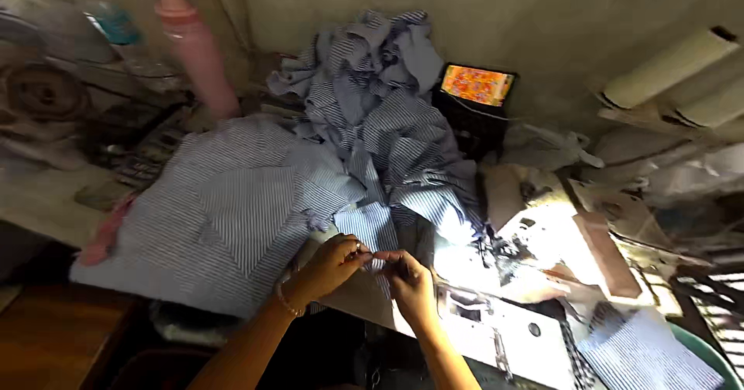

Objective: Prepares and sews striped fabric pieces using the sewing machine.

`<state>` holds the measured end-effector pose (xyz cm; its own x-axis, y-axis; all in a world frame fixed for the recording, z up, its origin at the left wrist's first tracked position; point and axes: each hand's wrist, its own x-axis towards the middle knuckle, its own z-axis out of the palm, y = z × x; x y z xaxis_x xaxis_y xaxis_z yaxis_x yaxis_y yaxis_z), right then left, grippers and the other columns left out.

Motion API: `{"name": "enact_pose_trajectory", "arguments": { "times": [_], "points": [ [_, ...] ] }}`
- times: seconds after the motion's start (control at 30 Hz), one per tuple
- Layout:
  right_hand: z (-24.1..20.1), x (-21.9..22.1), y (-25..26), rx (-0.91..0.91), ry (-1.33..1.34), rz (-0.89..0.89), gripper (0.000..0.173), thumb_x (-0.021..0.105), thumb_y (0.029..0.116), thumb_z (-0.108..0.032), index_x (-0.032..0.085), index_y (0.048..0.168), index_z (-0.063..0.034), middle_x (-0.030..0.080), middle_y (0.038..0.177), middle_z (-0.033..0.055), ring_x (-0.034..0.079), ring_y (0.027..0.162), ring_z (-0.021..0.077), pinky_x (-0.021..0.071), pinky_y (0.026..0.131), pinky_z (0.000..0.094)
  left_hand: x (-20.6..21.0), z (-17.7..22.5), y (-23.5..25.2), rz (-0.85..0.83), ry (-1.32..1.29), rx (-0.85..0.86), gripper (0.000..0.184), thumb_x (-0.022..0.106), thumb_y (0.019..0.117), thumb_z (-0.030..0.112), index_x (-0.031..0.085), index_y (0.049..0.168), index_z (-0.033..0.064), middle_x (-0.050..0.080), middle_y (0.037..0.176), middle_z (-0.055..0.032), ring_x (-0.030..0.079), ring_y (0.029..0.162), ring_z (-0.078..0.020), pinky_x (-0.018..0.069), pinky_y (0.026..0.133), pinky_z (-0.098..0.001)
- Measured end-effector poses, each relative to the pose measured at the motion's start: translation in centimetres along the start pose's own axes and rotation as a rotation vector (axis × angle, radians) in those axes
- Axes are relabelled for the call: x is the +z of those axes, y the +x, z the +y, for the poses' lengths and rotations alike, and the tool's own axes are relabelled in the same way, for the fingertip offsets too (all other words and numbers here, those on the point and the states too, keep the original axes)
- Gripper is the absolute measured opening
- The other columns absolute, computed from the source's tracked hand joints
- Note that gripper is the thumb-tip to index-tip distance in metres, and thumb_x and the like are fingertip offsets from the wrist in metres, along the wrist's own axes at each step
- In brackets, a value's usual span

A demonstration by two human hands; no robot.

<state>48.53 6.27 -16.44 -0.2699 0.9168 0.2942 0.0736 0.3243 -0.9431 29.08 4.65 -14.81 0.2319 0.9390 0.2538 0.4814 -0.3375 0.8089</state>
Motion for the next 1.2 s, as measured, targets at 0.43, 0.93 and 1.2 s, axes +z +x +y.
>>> {"name": "enact_pose_trajectory", "arguments": {
  "times": [0.43,0.93,1.2],
  "points": [
    [-8.9,1.4,7.7,-0.134,0.004,0.015,0.01,0.065,0.0911,0.0,0.069,0.1,-0.0012,0.071,0.079,-0.0095,0.058,0.056,-0.0084,0.0475,0.047,0.0096,-16.3,-4.6,-9.6,0.066,0.34,-0.297,0.021,0.071,0.0943,0.019,0.078,0.094,-0.0008,0.073,0.089,-0.0144,0.067,0.092,-0.0295,0.0495,0.088,-0.0501],
    [-9.1,0.9,2.7,-0.428,-0.168,-0.183,0.011,0.075,0.0938,-0.026,0.077,0.094,-0.0152,0.068,0.115,-0.0016,0.063,0.096,-0.0062,0.0536,0.079,0.0089,-16.1,-1.0,-5.5,0.256,0.275,-0.183,0.026,0.06,0.1003,0.024,0.073,0.091,0.0034,0.064,0.084,-0.002,0.059,0.083,-0.0096,0.0491,0.077,-0.0324],
    [-9.2,2.1,3.6,-0.35,0.006,-0.041,0.011,0.078,0.0855,-0.008,0.071,0.086,0.0004,0.074,0.102,0.0049,0.064,0.08,-0.0059,0.0518,0.066,0.0089,-8.6,5.7,0.7,0.013,-0.026,0.168,0.034,0.051,0.1042,0.025,0.071,0.09,0.0011,0.064,0.079,0.0003,0.055,0.075,0.0044,0.0448,0.071,-0.0132]
  ]
}}
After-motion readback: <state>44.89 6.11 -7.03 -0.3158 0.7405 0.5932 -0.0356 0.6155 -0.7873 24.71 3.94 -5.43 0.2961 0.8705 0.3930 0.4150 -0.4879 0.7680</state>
